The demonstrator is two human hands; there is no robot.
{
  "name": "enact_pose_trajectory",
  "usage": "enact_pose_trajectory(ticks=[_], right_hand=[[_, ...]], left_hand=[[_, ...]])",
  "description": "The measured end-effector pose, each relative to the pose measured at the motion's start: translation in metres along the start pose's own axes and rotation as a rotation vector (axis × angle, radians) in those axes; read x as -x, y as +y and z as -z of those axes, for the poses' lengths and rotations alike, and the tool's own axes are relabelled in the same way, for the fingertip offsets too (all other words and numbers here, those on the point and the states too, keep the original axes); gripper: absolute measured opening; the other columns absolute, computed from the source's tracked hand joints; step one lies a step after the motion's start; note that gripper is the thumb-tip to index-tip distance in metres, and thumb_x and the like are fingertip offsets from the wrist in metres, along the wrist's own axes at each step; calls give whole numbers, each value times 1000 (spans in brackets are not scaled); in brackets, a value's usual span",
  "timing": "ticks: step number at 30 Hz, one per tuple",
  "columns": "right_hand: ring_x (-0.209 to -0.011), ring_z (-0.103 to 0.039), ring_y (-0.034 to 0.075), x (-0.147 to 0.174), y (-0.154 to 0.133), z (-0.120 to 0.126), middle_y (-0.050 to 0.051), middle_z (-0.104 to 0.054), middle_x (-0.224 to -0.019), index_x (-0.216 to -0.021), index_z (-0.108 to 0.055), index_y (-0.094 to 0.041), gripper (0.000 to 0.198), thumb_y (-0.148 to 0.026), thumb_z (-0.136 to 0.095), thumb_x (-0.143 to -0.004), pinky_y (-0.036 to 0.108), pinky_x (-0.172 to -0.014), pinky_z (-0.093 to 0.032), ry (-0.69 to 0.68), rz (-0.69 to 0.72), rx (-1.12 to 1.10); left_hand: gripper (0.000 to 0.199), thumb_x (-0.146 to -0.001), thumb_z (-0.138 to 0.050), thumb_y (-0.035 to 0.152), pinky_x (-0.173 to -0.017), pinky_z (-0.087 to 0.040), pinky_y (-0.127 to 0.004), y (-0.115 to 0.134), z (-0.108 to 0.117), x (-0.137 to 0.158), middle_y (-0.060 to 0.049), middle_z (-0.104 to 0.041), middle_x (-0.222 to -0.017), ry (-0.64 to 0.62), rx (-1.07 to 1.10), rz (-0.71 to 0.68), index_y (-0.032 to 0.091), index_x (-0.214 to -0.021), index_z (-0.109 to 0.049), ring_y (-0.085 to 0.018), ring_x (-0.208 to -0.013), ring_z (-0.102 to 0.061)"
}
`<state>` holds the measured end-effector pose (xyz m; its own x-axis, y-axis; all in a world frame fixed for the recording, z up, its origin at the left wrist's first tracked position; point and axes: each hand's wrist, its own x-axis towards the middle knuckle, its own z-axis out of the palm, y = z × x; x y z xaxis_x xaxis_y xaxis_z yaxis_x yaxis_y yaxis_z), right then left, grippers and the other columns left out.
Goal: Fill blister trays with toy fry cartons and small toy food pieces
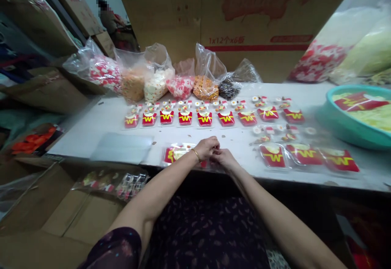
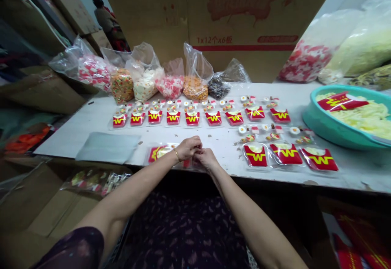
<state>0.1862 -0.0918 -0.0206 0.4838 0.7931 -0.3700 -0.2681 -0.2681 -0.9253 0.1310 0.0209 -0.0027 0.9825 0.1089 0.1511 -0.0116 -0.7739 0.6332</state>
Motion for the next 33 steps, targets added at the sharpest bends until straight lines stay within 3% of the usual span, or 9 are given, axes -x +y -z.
enact_pose_trajectory(ticks=[5,8,10,13,15,18,24,29,33], right_hand=[[-49,-56,14,2,-14,19,3,-62,-55,-69,-62,-14,26,-39,-62,-64,27,-48,-47,100,40,132],[-64,-62,18,23,-27,68,7,-67,-79,-90,-65,-16,30,-38,-52,-74,32,-60,-51,246,203,540],[-83,-62,22,46,-29,109,7,-66,-93,-96,-65,-21,32,-40,-46,-79,37,-74,-50,340,420,913],[-89,-60,27,74,-19,162,11,-63,-98,-98,-64,-21,34,-42,-44,-79,41,-76,-49,293,554,1358],[-87,-60,26,78,-10,177,14,-62,-99,-101,-63,-18,34,-36,-44,-80,39,-74,-50,192,584,1495],[-88,-60,24,66,2,163,16,-60,-102,-110,-58,-15,37,-23,-36,-82,36,-74,-51,141,604,1539],[-105,-54,24,41,5,80,17,-54,-118,-119,-51,-14,41,-19,-35,-82,38,-85,-48,50,626,1431],[-120,-41,25,30,-15,85,11,-41,-134,-130,-39,-23,53,-27,-47,-79,41,-94,-41,-88,707,1405],[-127,-28,32,-3,-36,122,11,-33,-139,-134,-33,-23,79,-34,-65,-62,47,-97,-34,-210,673,1544]], left_hand=[[14,-74,-49,11,-71,-43,-25,5,-2,-6,-4,-53,-86,136,38,-3,15,-85,-58,-12,-75,-50],[58,-69,-64,32,-81,-43,-33,-5,15,24,-12,-49,-113,166,-33,54,16,-121,-42,-18,-90,-52],[77,-60,-69,46,-93,-34,-44,-14,25,52,-15,-46,-121,120,-228,75,19,-125,-39,-28,-109,-44],[62,-66,-66,40,-98,-21,-54,-29,31,84,-13,-42,-130,-24,-445,65,27,-123,-44,-31,-122,-33],[44,-75,-59,29,-99,-17,-55,-40,32,89,-9,-43,-131,-41,-504,63,29,-118,-48,-28,-124,-31],[36,-78,-54,22,-99,-18,-55,-54,36,71,-9,-46,-129,2,-530,110,27,-113,-53,-27,-124,-33],[44,-74,-58,20,-101,-23,-51,-64,53,58,-11,-44,-131,110,-536,156,25,-117,-50,-25,-123,-36],[38,-78,-52,36,-98,-31,-42,-96,102,148,-12,-52,-122,383,-535,438,21,-113,-51,-25,-115,-44],[37,-67,-61,35,-91,-37,-38,-127,137,220,-9,-57,-109,293,-539,721,20,-100,-57,-25,-105,-49]])
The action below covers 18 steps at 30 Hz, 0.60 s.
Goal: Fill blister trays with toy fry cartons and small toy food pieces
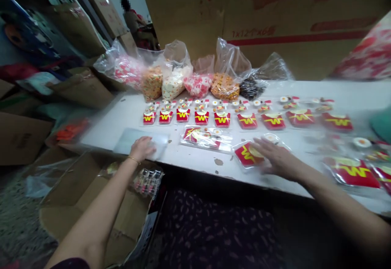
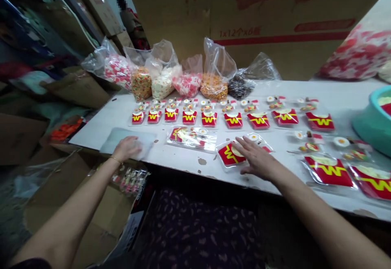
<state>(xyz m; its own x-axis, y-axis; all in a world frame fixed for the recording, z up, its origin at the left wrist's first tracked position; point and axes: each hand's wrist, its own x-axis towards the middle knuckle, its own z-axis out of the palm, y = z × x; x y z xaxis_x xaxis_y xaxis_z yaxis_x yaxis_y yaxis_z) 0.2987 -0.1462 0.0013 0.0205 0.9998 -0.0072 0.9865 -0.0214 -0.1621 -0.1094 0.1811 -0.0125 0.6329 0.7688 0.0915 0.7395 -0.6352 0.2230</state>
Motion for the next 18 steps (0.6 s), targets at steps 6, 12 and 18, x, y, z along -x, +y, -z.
enact_pose_trajectory(ticks=[6,12,18], right_hand=[[-123,-32,38,-36,25,-8,16,-40,-133,-133,-35,-23,85,-36,-63,-54,57,-90,-31,-137,-43,106],[-106,-47,35,-8,10,6,23,-48,-118,-131,-40,-14,78,-42,-59,-60,51,-85,-35,-112,-119,228],[-90,-53,31,42,1,30,20,-52,-110,-131,-38,-13,79,-56,-52,-67,41,-77,-40,12,-223,283]], left_hand=[[8,-69,-56,27,-80,-41,-29,-11,1,7,-2,-58,-86,-75,21,61,20,-70,-59,-17,-86,-52],[10,-75,-53,24,-77,-41,-29,56,9,31,-2,-56,-79,-50,165,-160,20,-68,-57,-16,-81,-51],[10,-79,-49,21,-78,-41,-30,186,-34,44,-5,-58,-87,-109,335,-494,19,-75,-58,-17,-85,-50]])
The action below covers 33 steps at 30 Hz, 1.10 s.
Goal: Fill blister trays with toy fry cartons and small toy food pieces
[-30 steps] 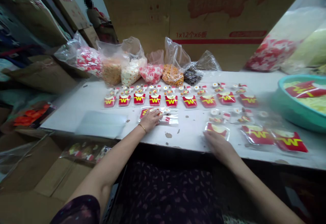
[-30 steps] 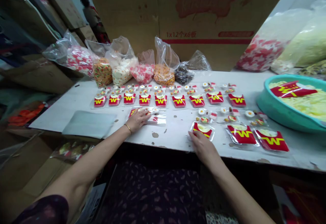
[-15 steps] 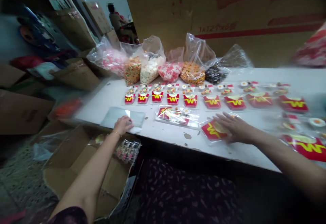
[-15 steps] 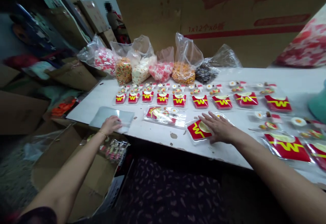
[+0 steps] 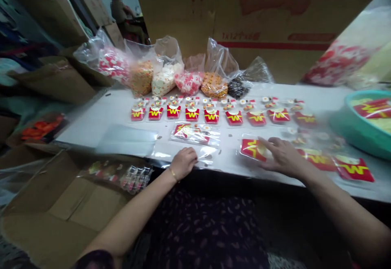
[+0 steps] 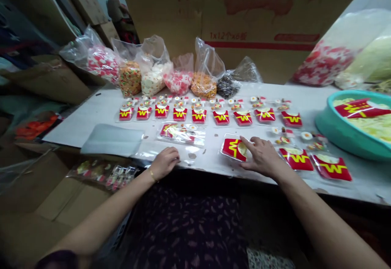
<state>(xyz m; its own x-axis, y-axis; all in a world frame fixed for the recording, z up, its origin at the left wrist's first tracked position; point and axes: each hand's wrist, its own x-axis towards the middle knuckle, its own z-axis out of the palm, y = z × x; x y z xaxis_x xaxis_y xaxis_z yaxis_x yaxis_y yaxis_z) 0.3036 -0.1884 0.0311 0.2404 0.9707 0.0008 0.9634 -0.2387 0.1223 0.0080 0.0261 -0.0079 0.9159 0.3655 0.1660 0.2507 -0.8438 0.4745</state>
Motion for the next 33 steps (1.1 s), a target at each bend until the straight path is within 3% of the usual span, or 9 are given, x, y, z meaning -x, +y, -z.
enact_pose_trajectory(ticks=[3,6,12,18,22,26,29,31,33], right_hand=[[-88,-53,30,10,-8,5,18,-53,-108,-130,-40,-14,78,-61,-49,-68,39,-75,-41,-9,-35,1],[-93,-52,31,14,-21,6,17,-52,-112,-130,-41,-17,79,-63,-49,-66,40,-77,-40,-19,-50,4],[-100,-48,33,11,-43,1,19,-48,-116,-132,-37,-15,82,-57,-56,-63,39,-80,-38,-68,-95,-42],[-94,-45,31,8,-69,-8,17,-50,-107,-132,-35,-18,82,-61,-53,-65,38,-78,-34,-45,-176,-19],[-90,-44,29,11,-86,-13,15,-50,-102,-131,-35,-19,84,-63,-55,-63,37,-76,-32,-20,-151,-9],[-88,-43,27,13,-96,-13,13,-49,-102,-132,-35,-22,83,-60,-58,-61,35,-76,-32,-2,-87,-18],[-88,-44,27,13,-95,-13,13,-49,-102,-132,-35,-21,83,-60,-57,-62,35,-76,-32,-18,-63,-33],[-89,-44,27,12,-93,-13,13,-49,-102,-132,-35,-21,83,-60,-57,-62,35,-76,-32,-21,-48,-40],[-89,-44,27,11,-92,-14,13,-49,-102,-132,-35,-22,83,-60,-58,-62,35,-77,-33,-17,-32,-43]], left_hand=[[9,-76,-56,26,-79,-40,-33,16,-32,-27,-6,-58,-97,-14,-31,38,19,-81,-59,-19,-90,-49],[18,-71,-63,34,-77,-39,-34,18,-47,-40,-5,-59,-95,25,-54,102,20,-81,-60,-21,-91,-49],[9,-74,-57,19,-72,-38,-31,22,-52,-43,-3,-57,-75,44,14,96,18,-66,-59,-17,-79,-51],[9,-77,-49,16,-66,-41,-27,32,-57,-31,-3,-51,-73,133,233,-24,17,-70,-54,-14,-71,-48],[9,-79,-46,16,-66,-43,-25,40,-63,-27,-3,-49,-75,190,323,-67,17,-74,-53,-13,-72,-49],[6,-78,-50,20,-66,-45,-25,39,-67,-31,-6,-49,-97,220,375,34,16,-76,-54,-9,-65,-49],[17,-75,-55,21,-69,-47,-27,35,-66,-39,-9,-45,-112,226,321,180,15,-91,-55,-10,-68,-53],[22,-73,-57,18,-75,-47,-30,33,-64,-47,-8,-51,-102,184,224,265,16,-94,-55,-15,-79,-54],[14,-71,-59,16,-77,-46,-32,32,-62,-54,-6,-55,-86,101,126,339,16,-85,-57,-18,-81,-55]])
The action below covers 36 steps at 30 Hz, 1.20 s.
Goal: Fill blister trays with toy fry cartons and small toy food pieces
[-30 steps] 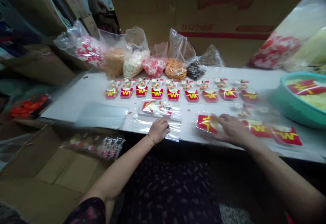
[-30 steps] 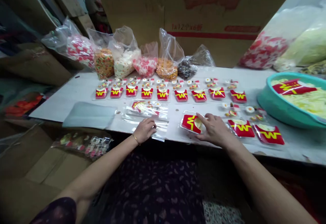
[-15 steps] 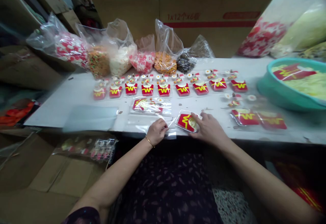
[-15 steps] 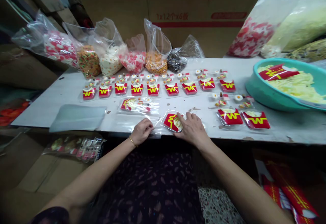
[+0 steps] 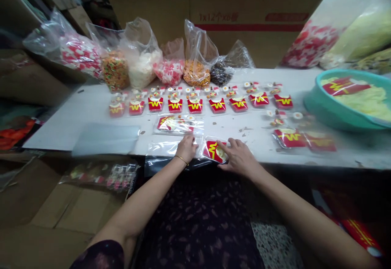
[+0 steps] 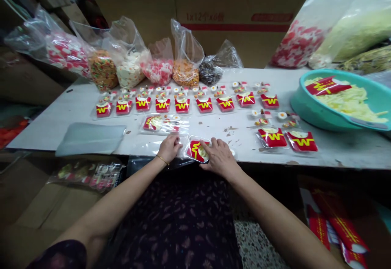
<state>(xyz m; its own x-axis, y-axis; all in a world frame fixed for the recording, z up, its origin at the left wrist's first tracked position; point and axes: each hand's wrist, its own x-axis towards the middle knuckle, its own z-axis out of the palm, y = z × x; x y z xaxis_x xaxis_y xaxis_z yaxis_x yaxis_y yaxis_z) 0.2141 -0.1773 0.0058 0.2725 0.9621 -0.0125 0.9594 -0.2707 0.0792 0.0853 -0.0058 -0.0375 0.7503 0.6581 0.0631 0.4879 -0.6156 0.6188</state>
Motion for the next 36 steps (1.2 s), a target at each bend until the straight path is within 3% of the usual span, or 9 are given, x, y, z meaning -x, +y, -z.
enact_pose_trajectory(ticks=[3,5,8,14,17,24,29,32,36], right_hand=[[-88,-44,27,-3,-1,-1,12,-49,-101,-131,-35,-22,83,-61,-57,-62,35,-77,-33,6,20,9],[-88,-44,27,-5,-1,-3,12,-49,-102,-131,-35,-22,83,-61,-57,-61,35,-77,-33,8,33,16],[-89,-44,27,-5,-1,-5,12,-49,-102,-132,-35,-22,83,-61,-57,-61,35,-78,-32,16,46,15],[-88,-44,27,-5,0,-7,12,-49,-103,-131,-35,-22,84,-60,-58,-60,35,-77,-33,18,56,6],[-88,-44,27,-7,0,-6,13,-49,-103,-131,-36,-23,83,-59,-59,-60,36,-77,-33,14,57,3],[-88,-43,27,-10,1,-4,12,-49,-102,-130,-36,-24,82,-61,-58,-60,35,-76,-33,-4,85,12],[-90,-43,28,-11,-1,-2,13,-48,-103,-130,-37,-23,83,-61,-58,-60,36,-77,-33,-10,89,14],[-92,-43,28,-13,-5,-2,13,-47,-104,-130,-37,-23,82,-60,-58,-60,36,-78,-34,-5,102,11],[-94,-42,28,-10,-11,-2,13,-47,-106,-130,-38,-22,79,-57,-60,-62,36,-81,-33,15,160,-11]], left_hand=[[5,-73,-57,18,-75,-46,-32,5,0,-6,-5,-55,-76,-56,-84,73,17,-68,-57,-18,-77,-55],[4,-73,-56,17,-75,-46,-31,7,1,-5,-6,-55,-84,-23,-74,63,17,-70,-57,-18,-79,-55],[13,-72,-58,18,-76,-46,-30,6,4,0,-8,-52,-97,17,-17,-19,16,-85,-58,-17,-84,-54],[16,-72,-55,16,-75,-47,-28,-8,14,14,-6,-51,-96,-154,93,-234,16,-87,-60,-13,-78,-54],[15,-72,-54,16,-75,-48,-28,-12,13,18,-6,-52,-96,-166,131,-268,16,-86,-60,-13,-78,-54],[28,-72,-55,14,-80,-46,-31,-7,6,3,-8,-50,-110,31,53,-107,18,-100,-55,-18,-92,-54],[2,-71,-56,16,-71,-44,-31,1,5,-11,-5,-58,-80,-25,-42,74,18,-70,-57,-18,-76,-56],[12,-71,-56,17,-69,-43,-29,2,4,-11,-3,-58,-68,-12,-20,107,17,-59,-54,-17,-71,-55],[14,-75,-51,20,-65,-43,-28,0,1,-8,-2,-57,-62,20,14,161,17,-63,-55,-16,-65,-55]])
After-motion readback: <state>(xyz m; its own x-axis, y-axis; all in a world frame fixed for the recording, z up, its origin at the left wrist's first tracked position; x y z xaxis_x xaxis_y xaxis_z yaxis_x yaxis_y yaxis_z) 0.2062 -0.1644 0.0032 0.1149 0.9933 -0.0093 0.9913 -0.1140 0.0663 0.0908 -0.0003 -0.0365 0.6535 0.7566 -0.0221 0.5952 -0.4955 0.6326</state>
